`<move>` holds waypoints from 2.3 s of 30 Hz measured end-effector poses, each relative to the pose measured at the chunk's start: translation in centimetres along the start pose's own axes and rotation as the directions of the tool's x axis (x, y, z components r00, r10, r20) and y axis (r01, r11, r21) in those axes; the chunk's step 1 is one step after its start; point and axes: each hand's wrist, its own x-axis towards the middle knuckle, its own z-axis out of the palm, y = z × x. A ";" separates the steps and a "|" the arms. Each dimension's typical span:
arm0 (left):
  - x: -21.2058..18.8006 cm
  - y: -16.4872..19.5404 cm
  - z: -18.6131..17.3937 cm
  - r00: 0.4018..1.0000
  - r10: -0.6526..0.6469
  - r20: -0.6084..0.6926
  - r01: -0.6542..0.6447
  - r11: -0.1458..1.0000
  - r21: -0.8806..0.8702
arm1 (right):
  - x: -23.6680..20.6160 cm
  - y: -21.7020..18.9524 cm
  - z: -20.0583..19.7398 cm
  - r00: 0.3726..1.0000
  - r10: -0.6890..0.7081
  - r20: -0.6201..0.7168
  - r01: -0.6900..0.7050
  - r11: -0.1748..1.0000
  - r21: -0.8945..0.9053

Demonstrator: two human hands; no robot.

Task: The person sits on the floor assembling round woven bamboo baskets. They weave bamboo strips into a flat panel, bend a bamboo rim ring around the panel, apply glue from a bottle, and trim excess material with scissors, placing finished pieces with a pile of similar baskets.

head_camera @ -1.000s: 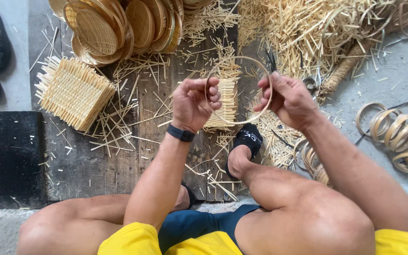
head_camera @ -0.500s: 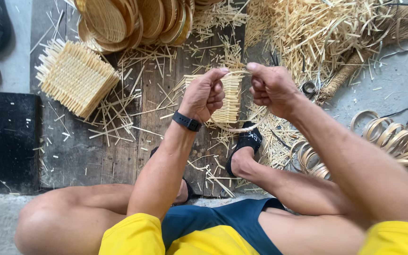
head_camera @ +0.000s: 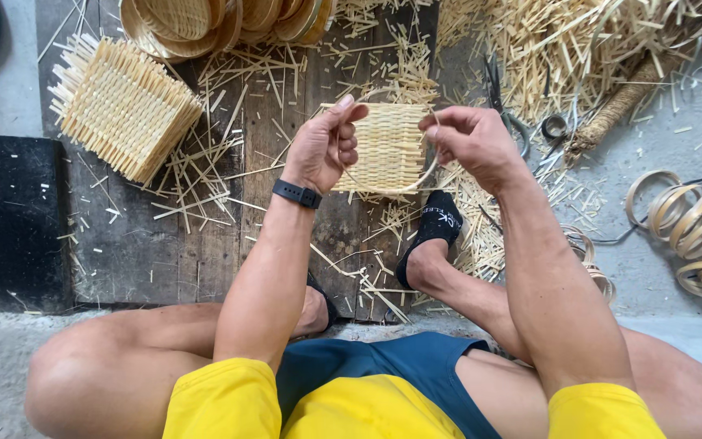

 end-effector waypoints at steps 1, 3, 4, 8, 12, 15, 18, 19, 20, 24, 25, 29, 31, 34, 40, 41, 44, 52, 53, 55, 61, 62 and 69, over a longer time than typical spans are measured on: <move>0.8 -0.2 -0.7 0.999 0.026 -0.041 -0.026 1.000 0.008 | 0.5 0.9 0.0 0.999 0.023 -0.038 -0.028 0.991 -0.132; 2.2 -1.4 -2.4 0.987 0.079 -0.142 -0.067 0.994 0.083 | 1.8 3.3 0.5 0.991 0.053 -0.123 -0.064 0.994 -0.088; 3.0 -2.1 -3.3 0.974 0.113 -0.198 -0.083 0.985 0.150 | 2.5 4.5 0.8 0.984 0.066 -0.166 -0.077 0.995 -0.065; 6.0 -5.2 -6.6 0.913 0.297 -0.279 -0.112 0.842 0.528 | 5.6 10.1 2.4 0.954 0.029 -0.297 -0.056 0.995 -0.083; 9.0 -6.9 -8.5 0.826 0.505 -0.250 0.032 0.401 0.916 | 8.1 14.5 3.6 0.907 -0.146 -0.395 0.035 0.961 -0.275; 9.3 -7.4 -9.1 0.826 0.510 -0.239 0.044 0.365 0.930 | 8.7 16.5 3.8 0.895 -0.149 -0.420 0.030 0.961 -0.276; 8.8 -7.3 -9.0 0.813 0.544 -0.206 0.022 0.326 0.945 | 8.8 17.0 3.9 0.886 -0.109 -0.450 -0.009 0.968 -0.252; 8.6 -7.2 -8.8 0.804 0.558 -0.205 0.027 0.310 0.950 | 8.8 16.9 3.9 0.882 -0.106 -0.460 -0.021 0.965 -0.263; 8.4 -7.1 -8.6 0.794 0.573 -0.204 0.033 0.294 0.955 | 8.7 16.8 4.0 0.880 -0.127 -0.458 -0.016 0.956 -0.294; 7.7 -6.8 -7.4 0.777 0.582 -0.241 0.054 0.320 0.946 | 8.5 16.3 4.1 0.878 -0.134 -0.460 -0.041 0.936 -0.349; 7.6 -6.7 -7.2 0.772 0.582 -0.255 0.071 0.320 0.945 | 8.4 16.2 4.2 0.877 -0.123 -0.465 -0.054 0.935 -0.350; 7.1 -6.7 -7.0 0.797 0.560 -0.225 0.041 0.321 0.946 | 7.9 16.0 4.5 0.864 -0.152 -0.481 -0.045 0.927 -0.373; 6.9 -6.7 -7.2 0.798 0.576 -0.175 0.011 0.277 0.961 | 7.8 15.8 4.8 0.861 -0.054 -0.506 -0.117 0.947 -0.299; 6.9 -6.4 -7.1 0.823 0.552 -0.130 0.018 0.204 0.979 | 7.4 15.3 5.1 0.820 -0.109 -0.562 -0.060 0.960 -0.274; 6.8 -5.5 -7.3 0.893 0.394 -0.219 0.123 0.255 0.959 | 5.4 14.1 4.4 0.851 -0.013 -0.526 -0.143 0.956 -0.256; 6.6 -5.5 -7.4 0.900 0.390 -0.192 0.091 0.263 0.960 | 5.2 13.8 4.3 0.856 0.007 -0.517 -0.158 0.955 -0.250; 6.1 -6.0 -7.6 0.891 0.376 -0.255 0.136 0.316 0.939 | 4.7 13.0 3.8 0.872 0.072 -0.484 -0.193 0.960 -0.205; 6.3 -7.6 -10.1 0.896 0.270 -0.352 0.139 0.582 0.801 | 4.9 13.3 3.0 0.904 0.137 -0.404 -0.220 0.962 -0.165; 6.4 -7.5 -10.3 0.893 0.262 -0.366 0.161 0.574 0.803 | 5.1 13.2 2.6 0.911 0.170 -0.376 -0.237 0.961 -0.141; 6.5 -7.0 -10.1 0.904 0.229 -0.362 0.163 0.600 0.784 | 5.8 12.7 1.7 0.921 0.235 -0.311 -0.276 0.956 -0.095; 6.8 -4.4 -7.4 0.944 0.286 -0.164 0.200 -0.102 0.975 | 5.2 11.6 2.7 0.934 0.202 -0.295 -0.300 0.892 -0.338; 7.2 -4.4 -6.9 0.947 0.321 0.025 0.101 -0.369 0.924 | 4.3 12.0 4.0 0.915 0.181 -0.360 -0.302 0.900 -0.314; 10.7 -7.9 -4.5 0.659 0.502 0.560 -0.578 -0.136 0.804 | 1.9 17.9 13.7 0.799 0.576 -0.174 -0.379 0.707 0.598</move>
